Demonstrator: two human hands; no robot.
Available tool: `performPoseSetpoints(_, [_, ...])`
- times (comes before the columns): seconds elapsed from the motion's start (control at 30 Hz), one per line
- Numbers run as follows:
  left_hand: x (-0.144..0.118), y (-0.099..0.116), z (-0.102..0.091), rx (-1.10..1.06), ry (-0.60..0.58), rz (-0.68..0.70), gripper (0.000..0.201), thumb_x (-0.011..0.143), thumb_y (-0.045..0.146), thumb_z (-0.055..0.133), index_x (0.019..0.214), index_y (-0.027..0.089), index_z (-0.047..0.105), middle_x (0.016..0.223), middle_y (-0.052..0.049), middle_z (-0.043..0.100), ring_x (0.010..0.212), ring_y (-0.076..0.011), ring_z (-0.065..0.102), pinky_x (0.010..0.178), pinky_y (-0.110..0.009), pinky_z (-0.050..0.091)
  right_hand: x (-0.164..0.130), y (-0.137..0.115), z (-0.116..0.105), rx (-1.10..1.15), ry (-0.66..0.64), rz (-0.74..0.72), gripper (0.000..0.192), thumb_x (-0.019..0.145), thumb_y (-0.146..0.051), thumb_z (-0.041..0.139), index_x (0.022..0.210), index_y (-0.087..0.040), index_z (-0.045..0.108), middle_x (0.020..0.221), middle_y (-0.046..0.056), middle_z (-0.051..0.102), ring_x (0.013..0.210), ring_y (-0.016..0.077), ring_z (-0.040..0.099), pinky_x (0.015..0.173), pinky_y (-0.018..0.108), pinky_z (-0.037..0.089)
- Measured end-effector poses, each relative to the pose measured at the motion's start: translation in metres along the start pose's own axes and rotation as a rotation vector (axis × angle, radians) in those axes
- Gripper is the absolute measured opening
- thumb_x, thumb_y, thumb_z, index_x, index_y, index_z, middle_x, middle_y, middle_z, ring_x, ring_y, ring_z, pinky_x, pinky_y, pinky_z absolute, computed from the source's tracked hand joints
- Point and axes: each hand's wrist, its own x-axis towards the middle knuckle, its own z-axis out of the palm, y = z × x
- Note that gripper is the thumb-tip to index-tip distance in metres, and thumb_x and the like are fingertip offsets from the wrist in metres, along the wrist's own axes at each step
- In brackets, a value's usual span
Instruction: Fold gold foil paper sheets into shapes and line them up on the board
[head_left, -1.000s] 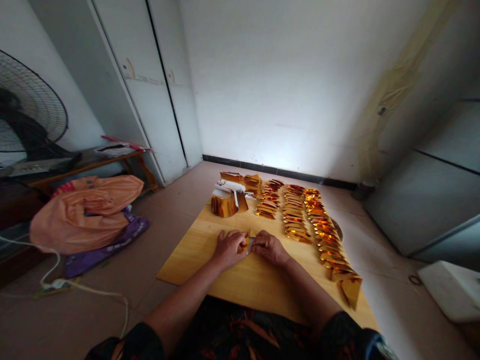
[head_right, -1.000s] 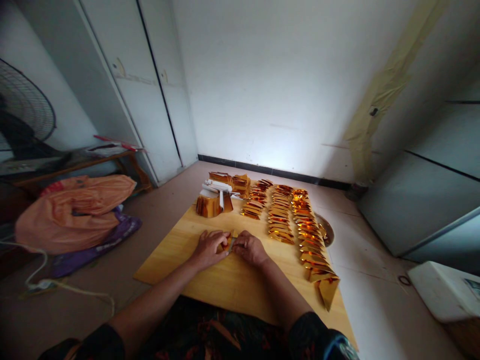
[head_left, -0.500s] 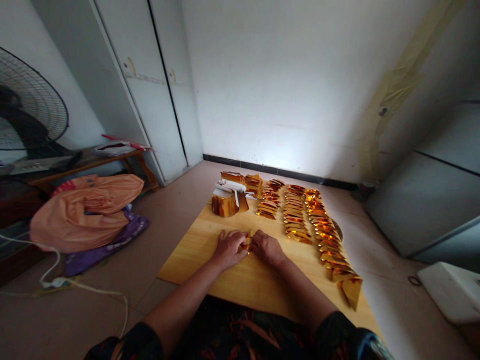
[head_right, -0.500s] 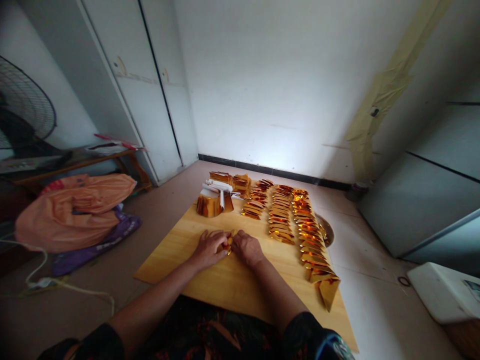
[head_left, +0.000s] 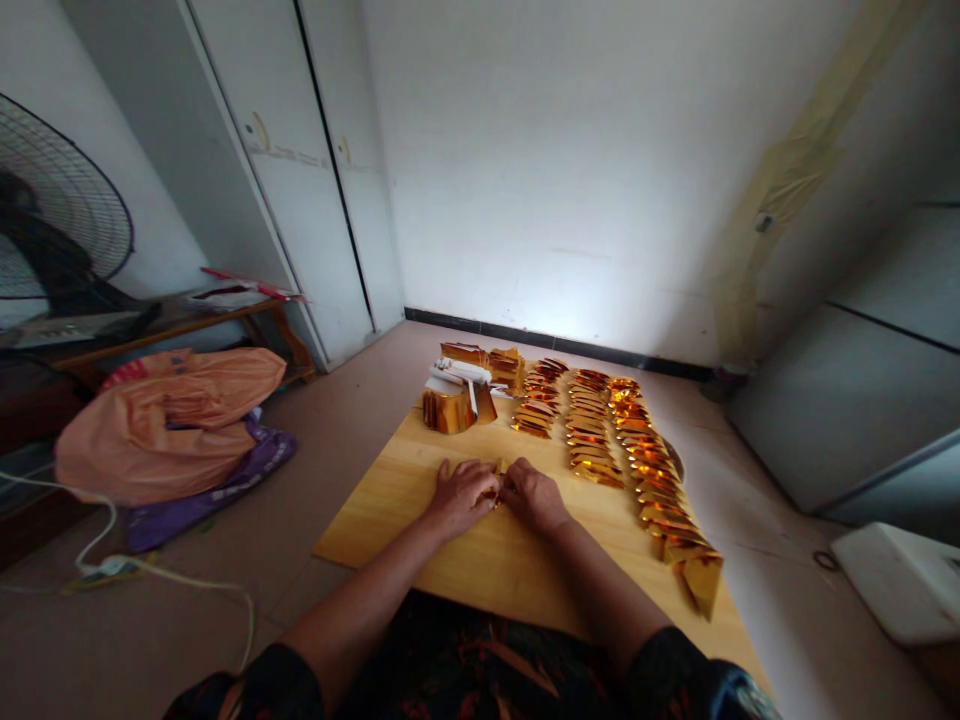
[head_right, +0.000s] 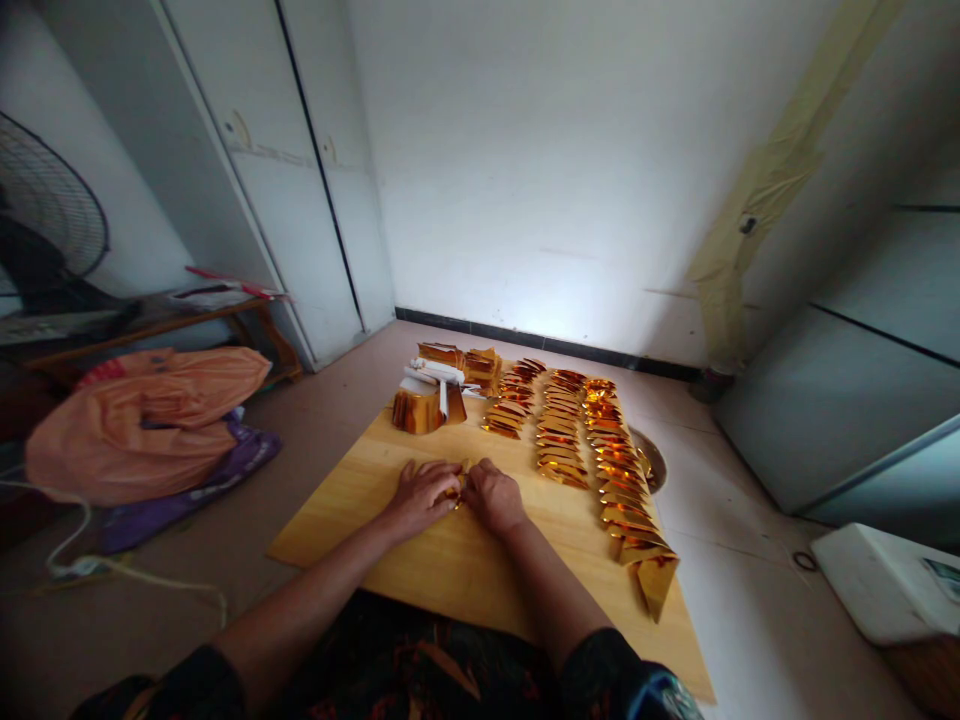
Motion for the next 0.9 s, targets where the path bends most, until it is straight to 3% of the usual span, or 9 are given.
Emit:
performPoseSetpoints(0.17, [0.000,0.000,0.000,0.009,-0.016,0.000,0.014,0.083,0.029,0.057,0.095,0.032,0.060,0.133,0.004,0.052,0.125,-0.0258,0.040,0.104,-0.063,0.015,0.009,0.006,0.000,0.124,-0.025,0.063,0.010,0.081,-0.030,0.060,0.081,-0.020,0.061,0.088,-0.001,0.057,0.071,0.0088,0.054,0.059,0.019,0.032])
performPoseSetpoints(0.4, [0.001,0.001,-0.002,0.021,-0.024,0.004,0.012,0.082,0.031,0.057,0.093,0.033,0.062,0.131,0.004,0.053,0.122,-0.0248,0.041,0.105,-0.062,0.015,0.010,0.016,0.006,0.218,0.011,0.014,0.001,0.077,-0.020,0.061,0.077,-0.019,0.060,0.085,-0.002,0.054,0.071,0.0089,0.051,0.061,0.018,0.035])
performPoseSetpoints(0.67, [0.001,0.001,-0.002,0.021,-0.022,-0.010,0.013,0.083,0.031,0.055,0.093,0.034,0.062,0.132,0.004,0.053,0.123,-0.0250,0.041,0.104,-0.062,0.015,0.006,0.030,0.009,0.345,0.163,-0.048,0.023,0.068,0.001,0.050,0.078,-0.017,0.060,0.083,0.000,0.054,0.076,0.0112,0.053,0.072,0.021,0.042])
performPoseSetpoints(0.9, [0.001,0.001,-0.002,0.022,-0.029,-0.002,0.013,0.082,0.031,0.056,0.093,0.034,0.062,0.131,0.005,0.052,0.124,-0.0247,0.040,0.104,-0.061,0.017,0.005,0.022,0.008,0.324,0.158,-0.004,0.017,0.066,-0.007,0.061,0.080,-0.017,0.059,0.084,0.000,0.053,0.073,0.0116,0.052,0.067,0.021,0.043])
